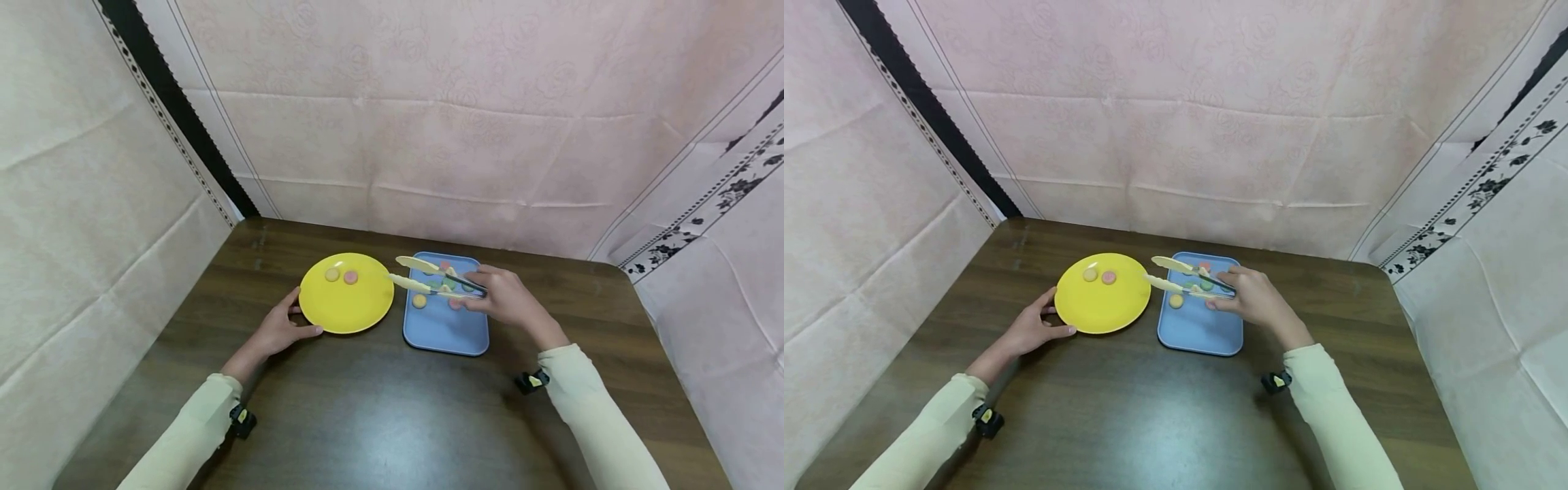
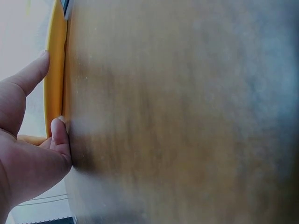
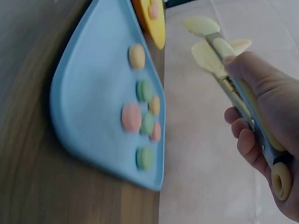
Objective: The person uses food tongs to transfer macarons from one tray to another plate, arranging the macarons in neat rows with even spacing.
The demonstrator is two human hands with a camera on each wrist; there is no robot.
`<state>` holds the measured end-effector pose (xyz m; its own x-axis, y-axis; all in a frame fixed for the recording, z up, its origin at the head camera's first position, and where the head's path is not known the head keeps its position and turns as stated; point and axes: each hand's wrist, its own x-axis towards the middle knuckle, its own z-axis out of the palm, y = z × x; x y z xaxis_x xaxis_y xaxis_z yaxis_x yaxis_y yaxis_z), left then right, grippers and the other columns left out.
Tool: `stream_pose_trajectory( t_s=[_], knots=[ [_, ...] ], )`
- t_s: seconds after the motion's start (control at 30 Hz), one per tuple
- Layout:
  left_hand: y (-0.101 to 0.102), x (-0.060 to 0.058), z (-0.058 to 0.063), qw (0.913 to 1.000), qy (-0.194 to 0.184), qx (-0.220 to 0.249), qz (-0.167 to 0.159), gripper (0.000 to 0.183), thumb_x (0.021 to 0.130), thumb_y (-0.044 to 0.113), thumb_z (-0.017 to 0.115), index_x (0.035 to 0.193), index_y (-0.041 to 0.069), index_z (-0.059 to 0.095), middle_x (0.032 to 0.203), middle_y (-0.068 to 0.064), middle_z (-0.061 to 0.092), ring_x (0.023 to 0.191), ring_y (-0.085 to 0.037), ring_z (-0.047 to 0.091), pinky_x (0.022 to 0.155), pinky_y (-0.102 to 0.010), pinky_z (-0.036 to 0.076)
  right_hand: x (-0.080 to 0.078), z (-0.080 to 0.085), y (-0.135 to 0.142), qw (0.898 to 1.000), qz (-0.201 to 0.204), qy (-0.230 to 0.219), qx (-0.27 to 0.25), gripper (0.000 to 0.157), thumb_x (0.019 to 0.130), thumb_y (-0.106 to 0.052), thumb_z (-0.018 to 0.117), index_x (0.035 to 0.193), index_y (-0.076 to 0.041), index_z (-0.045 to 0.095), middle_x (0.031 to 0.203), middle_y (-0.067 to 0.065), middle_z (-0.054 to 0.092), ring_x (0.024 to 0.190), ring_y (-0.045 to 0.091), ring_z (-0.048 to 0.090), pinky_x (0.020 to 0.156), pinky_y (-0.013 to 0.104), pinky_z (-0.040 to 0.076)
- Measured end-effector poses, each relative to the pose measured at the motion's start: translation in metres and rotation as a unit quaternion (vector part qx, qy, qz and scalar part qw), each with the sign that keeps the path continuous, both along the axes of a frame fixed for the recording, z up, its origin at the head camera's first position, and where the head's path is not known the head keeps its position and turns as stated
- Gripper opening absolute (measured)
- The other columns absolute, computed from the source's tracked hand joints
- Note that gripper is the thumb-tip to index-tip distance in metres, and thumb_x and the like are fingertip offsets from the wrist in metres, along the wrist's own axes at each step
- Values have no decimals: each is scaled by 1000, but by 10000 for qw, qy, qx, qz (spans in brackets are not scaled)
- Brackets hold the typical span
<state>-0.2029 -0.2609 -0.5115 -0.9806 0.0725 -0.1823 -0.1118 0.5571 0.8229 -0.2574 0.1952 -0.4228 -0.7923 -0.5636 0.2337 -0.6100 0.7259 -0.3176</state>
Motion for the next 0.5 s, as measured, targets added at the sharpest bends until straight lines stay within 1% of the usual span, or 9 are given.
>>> stream_pose_trajectory(
  t_s=[0.07,0.17,0.23,0.33,0.5],
  knots=[
    [0,0,0,10000,-33,1,14,114,84,33,87,164,3,11,151,-25,40,131,-37,46,101,-49,47,4,-1,11,10000,-7,89,-11,55,87,-37,83,125,0,72,96,9,67,74,18,56,63,33,49],
    [0,0,1,10000,-20,-19,-7,114,84,34,86,164,2,10,154,-26,38,132,-38,45,102,-50,46,11,-3,26,9998,-44,185,5,51,86,-31,84,124,1,72,90,7,64,69,13,52,59,29,46],
    [-1,0,1,10000,-5,-16,-11,114,84,34,86,164,3,11,155,-24,37,133,-37,45,103,-50,46,16,-5,35,9998,-133,135,-10,49,86,-29,84,123,0,73,89,5,62,69,12,51,58,27,45],
    [-1,0,1,9999,69,53,-82,112,85,31,86,164,4,11,152,-25,40,131,-38,48,101,-50,48,25,-7,49,9996,-265,38,-13,45,87,-28,84,122,-1,73,87,5,61,67,12,50,57,27,44],
    [-1,0,1,9998,73,103,-119,110,86,29,85,164,6,12,146,-24,45,128,-37,51,99,-48,50,37,-10,72,9987,-492,29,150,46,86,-28,84,122,-1,73,87,6,63,66,12,47,56,27,43]
  ],
)
